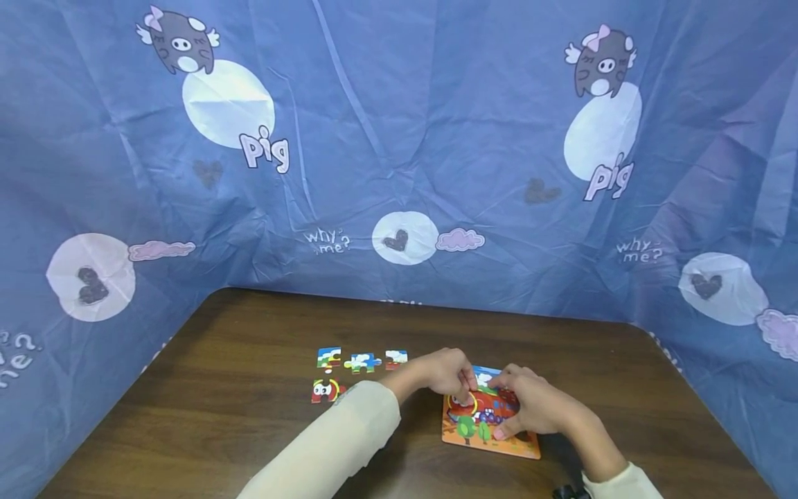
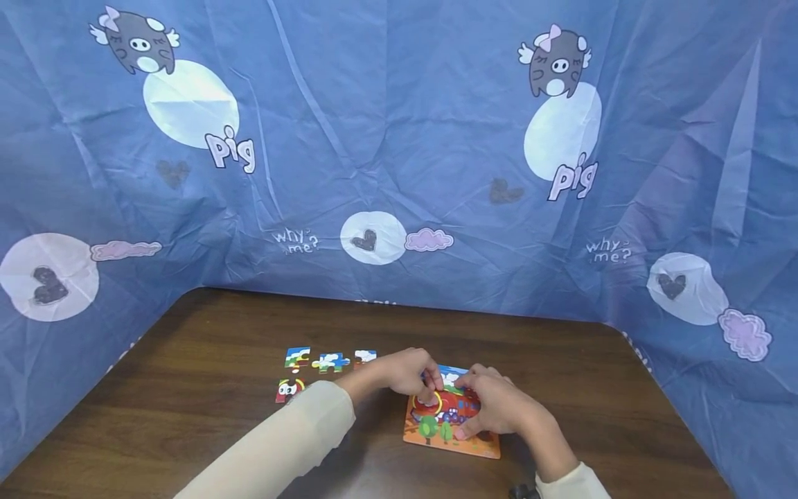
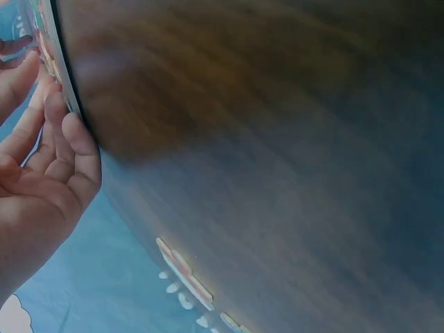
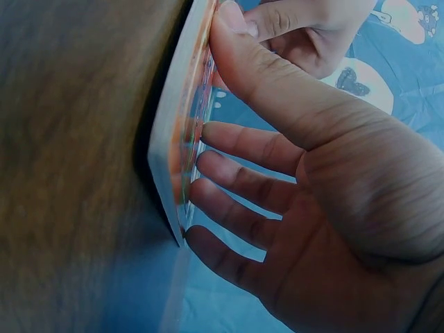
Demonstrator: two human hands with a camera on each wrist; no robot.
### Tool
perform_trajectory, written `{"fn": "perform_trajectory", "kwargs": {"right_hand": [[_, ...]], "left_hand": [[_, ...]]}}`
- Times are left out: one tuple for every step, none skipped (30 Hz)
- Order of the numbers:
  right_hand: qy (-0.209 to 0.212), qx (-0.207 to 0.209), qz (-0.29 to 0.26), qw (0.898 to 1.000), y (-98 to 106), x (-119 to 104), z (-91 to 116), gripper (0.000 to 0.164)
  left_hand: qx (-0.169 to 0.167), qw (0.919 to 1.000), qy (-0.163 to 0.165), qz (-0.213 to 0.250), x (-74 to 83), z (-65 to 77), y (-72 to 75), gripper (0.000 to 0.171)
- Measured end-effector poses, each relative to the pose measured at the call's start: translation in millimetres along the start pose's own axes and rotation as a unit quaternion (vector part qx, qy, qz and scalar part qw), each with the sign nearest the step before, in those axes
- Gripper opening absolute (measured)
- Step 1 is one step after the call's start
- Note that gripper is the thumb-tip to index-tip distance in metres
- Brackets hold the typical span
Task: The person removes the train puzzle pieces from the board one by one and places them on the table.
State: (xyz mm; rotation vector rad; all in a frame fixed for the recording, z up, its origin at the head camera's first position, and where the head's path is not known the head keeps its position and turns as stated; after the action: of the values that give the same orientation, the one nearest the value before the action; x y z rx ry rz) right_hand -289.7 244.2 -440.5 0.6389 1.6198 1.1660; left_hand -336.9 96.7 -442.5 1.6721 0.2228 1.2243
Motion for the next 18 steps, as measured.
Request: {"fn": "perform_trajectory", "kwargs": {"right_hand": [[0.0, 0.0, 0.0, 1.0, 0.0, 0.2, 0.1, 0.081], [0.0, 0.0, 0.0, 1.0, 0.1, 0.3, 0.2, 0.081], [0.001, -0.001, 0.0, 1.0, 0.1, 0.3, 0.2, 0.082], [0.003, -0.001, 0.0, 1.0, 0.3, 0.3, 0.3, 0.082], [0.004, -0.001, 0.0, 1.0, 0.5, 0.2, 0.4, 0.083], [0.005, -0.001, -0.001, 1.0, 0.6, 0.2, 0.6, 0.083], [0.005, -0.001, -0.001, 1.0, 0.6, 0.1, 0.6, 0.083], [0.007, 0.0, -0.001, 1.0, 0.5, 0.1, 0.7, 0.083], [0.008, 0.0, -0.001, 1.0, 0.5, 0.0, 0.7, 0.084], [0.009, 0.001, -0.001, 1.0, 0.5, -0.2, 0.6, 0.084], [0.01, 0.002, -0.001, 1.0, 0.6, -0.3, 0.5, 0.084], [0.011, 0.003, -0.001, 1.0, 0.6, -0.5, 0.3, 0.084], [0.012, 0.004, -0.001, 1.0, 0.7, -0.7, 0.1, 0.084], [0.013, 0.005, -0.001, 1.0, 0.9, -0.9, 0.0, 0.084], [0.014, 0.006, -0.001, 1.0, 1.0, -1.1, -0.1, 0.084], [0.014, 0.007, 0.0, 1.0, 1.0, -1.1, -0.3, 0.083], [0.016, 0.007, 0.0, 1.0, 1.1, -1.2, -0.5, 0.083], [0.017, 0.006, -0.001, 1.0, 1.1, -1.2, -0.5, 0.083]], "left_hand": [[0.001, 1.0, 0.001, 0.002, -0.1, -0.5, -0.8, 0.013], [0.001, 1.0, 0.003, 0.005, -0.1, -0.9, -1.6, 0.013], [0.001, 1.0, 0.005, 0.007, 0.1, -1.0, -2.0, 0.013], [0.001, 0.9999, 0.009, 0.012, 0.3, -1.1, -2.5, 0.013], [0.003, 0.9999, 0.009, 0.007, 1.1, -1.1, -3.0, 0.013], [0.004, 0.9999, 0.011, 0.006, 1.8, -0.8, -3.3, 0.014], [0.007, 0.9999, 0.013, 0.001, 2.8, -0.6, -3.8, 0.015], [0.009, 0.9998, 0.016, -0.002, 3.5, -0.1, -4.0, 0.017], [0.013, 0.9997, 0.02, -0.006, 4.4, 0.5, -4.0, 0.02], [0.017, 0.9995, 0.022, -0.011, 5.0, 0.9, -4.3, 0.023], [0.02, 0.9994, 0.025, -0.016, 5.6, 1.2, -4.6, 0.025], [0.022, 0.9992, 0.029, -0.017, 5.8, 1.5, -5.0, 0.028], [0.025, 0.9989, 0.031, -0.023, 6.3, 1.7, -5.5, 0.03], [0.026, 0.9988, 0.034, -0.023, 6.3, 1.9, -6.0, 0.032], [0.027, 0.9987, 0.035, -0.027, 6.4, 1.9, -6.6, 0.033], [0.028, 0.9985, 0.036, -0.031, 6.3, 1.6, -7.3, 0.033], [0.029, 0.9982, 0.036, -0.037, 6.3, 1.4, -7.7, 0.033], [0.03, 0.9981, 0.037, -0.039, 6.1, 1.3, -8.2, 0.033]]}}
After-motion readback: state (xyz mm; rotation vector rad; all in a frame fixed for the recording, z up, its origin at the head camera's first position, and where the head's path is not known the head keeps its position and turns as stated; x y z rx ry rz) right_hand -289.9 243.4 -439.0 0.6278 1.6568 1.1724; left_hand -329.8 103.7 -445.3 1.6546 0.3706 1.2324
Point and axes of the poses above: each hand's wrist, its own z-axis away from the middle knuckle, its own y-axis out of the back of the hand, x = y × z, the point moved 6 cm from there along -z, towards the middle knuckle, and after that the axes turned 11 degrees about x, right-handed, at the moved point
